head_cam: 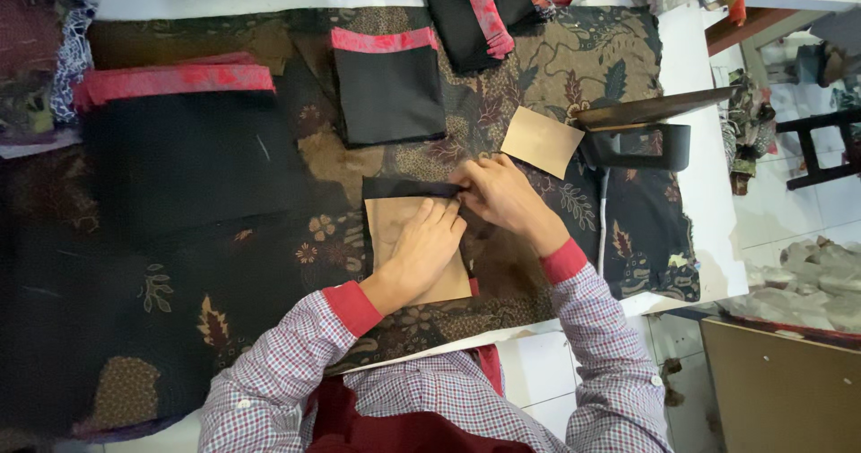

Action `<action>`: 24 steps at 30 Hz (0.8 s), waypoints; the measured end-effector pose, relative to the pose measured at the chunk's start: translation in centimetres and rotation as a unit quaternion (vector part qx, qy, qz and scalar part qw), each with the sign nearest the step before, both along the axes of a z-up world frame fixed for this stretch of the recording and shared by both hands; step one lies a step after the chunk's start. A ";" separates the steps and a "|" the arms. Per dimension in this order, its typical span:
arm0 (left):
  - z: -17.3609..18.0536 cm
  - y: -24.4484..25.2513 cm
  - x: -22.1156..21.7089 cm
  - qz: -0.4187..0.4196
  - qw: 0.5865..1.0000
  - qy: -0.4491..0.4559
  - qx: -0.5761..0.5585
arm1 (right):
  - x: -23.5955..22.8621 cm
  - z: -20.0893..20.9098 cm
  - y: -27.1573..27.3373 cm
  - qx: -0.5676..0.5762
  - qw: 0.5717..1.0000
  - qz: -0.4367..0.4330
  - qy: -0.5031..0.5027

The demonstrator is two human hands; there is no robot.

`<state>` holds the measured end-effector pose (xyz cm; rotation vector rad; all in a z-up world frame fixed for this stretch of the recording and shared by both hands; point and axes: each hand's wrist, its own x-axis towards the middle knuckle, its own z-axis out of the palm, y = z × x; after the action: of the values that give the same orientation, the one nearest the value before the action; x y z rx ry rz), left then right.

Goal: The person irons small black fabric pieces with pink trim on a patterned table. They place a brown paper sheet over each piece, press with an iron, then remove the paper and stack the finished items.

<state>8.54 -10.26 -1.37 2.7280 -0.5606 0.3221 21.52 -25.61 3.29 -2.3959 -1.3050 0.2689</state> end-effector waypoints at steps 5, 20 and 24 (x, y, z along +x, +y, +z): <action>0.0 -0.1 -0.2 0.002 1.000 -0.004 0.013 | -1.9 -1.0 -1.0 0.038 0.997 -0.004 -0.072; 0.1 -0.2 -0.9 0.000 0.995 -0.021 0.093 | -6.7 -2.1 -2.2 0.066 0.980 -0.057 -0.178; -0.1 -0.3 -0.9 -0.011 0.995 -0.016 0.100 | -7.0 -2.3 -4.0 0.149 0.972 -0.141 -0.114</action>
<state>7.60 -10.54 -1.51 2.9104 -0.6648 0.3206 14.55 -29.58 1.01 -2.3574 -0.9901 -0.2743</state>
